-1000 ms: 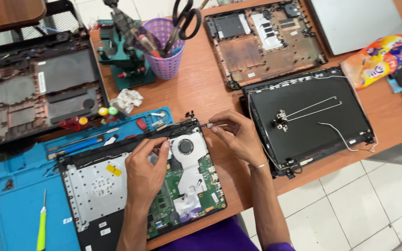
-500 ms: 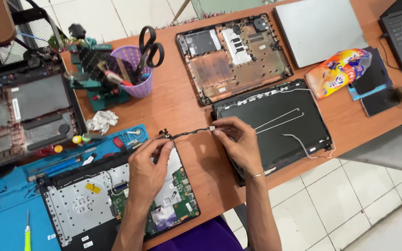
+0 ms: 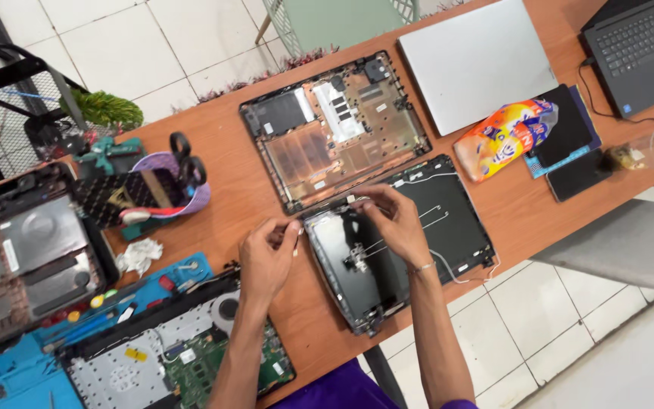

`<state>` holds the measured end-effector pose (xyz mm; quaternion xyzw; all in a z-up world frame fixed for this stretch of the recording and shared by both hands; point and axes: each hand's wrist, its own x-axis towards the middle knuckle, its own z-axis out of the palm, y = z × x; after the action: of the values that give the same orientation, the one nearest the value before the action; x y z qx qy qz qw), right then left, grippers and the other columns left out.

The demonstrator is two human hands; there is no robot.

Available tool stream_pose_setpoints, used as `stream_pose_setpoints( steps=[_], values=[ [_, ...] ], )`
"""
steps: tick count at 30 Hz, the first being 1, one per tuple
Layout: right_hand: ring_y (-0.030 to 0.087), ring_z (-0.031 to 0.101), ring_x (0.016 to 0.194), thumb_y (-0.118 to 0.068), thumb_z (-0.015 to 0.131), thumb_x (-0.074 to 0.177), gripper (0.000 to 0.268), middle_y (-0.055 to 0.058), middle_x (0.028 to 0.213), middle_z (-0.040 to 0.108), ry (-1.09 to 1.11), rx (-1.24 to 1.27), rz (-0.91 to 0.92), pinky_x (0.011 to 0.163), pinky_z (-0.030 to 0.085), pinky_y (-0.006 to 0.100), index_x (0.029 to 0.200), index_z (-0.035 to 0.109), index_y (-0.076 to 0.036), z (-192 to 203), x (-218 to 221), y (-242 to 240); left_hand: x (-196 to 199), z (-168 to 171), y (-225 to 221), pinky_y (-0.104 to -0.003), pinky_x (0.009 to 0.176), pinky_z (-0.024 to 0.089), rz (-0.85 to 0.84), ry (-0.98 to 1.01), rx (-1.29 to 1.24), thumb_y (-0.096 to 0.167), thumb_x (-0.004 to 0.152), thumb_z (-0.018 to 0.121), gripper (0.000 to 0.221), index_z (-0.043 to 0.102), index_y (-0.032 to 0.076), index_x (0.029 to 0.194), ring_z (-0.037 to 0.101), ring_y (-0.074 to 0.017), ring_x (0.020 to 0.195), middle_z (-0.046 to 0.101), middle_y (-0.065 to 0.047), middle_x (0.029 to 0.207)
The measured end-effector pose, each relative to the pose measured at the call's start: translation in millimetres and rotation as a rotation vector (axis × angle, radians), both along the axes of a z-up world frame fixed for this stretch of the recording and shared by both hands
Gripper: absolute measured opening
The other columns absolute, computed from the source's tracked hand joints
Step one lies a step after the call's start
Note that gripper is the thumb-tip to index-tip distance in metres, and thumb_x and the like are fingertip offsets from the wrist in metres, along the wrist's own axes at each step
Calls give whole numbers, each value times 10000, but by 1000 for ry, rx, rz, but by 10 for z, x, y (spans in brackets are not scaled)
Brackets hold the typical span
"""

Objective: The person disassembles and reassembles laptop components on a repair bench. They remove a laptop chassis, handle an internal fan and motherboard, and connect internal cables using their hands.

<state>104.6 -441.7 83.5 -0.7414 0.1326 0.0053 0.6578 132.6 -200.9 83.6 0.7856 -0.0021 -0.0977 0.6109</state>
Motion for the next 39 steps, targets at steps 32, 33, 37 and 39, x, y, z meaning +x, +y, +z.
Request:
stream_pose_setpoints(
  steps=[32,33,37,39],
  values=[
    [193,696,1190,-58,620,977,279,94,1249,723,98,-136,54,962,555,318,1253,631,-20,-268,700,-519,736,-229,-520,-357,727,582,-80,-117,195,174,973,649,188,729,13,1027,745,-264,803,743,-135,931],
    [194,699,1187,-59,621,979,280,97,1239,728,105,-141,57,957,556,318,1256,637,-20,-210,641,-437,663,-184,-441,-356,712,578,-79,-104,191,174,967,651,191,731,14,1035,738,-261,786,739,-136,921],
    [190,690,1196,-47,612,979,285,84,1253,719,43,-41,62,983,543,314,1262,635,-19,18,371,-23,336,38,-60,-347,661,567,-78,-80,152,170,955,644,197,731,16,1042,711,-244,752,724,-132,912],
    [192,700,1163,-49,609,984,288,87,1234,728,22,-15,59,972,543,313,1268,641,-18,126,249,223,185,111,163,-340,665,566,-90,-114,137,161,965,634,181,724,13,1016,706,-234,764,718,-129,913]
  ],
)
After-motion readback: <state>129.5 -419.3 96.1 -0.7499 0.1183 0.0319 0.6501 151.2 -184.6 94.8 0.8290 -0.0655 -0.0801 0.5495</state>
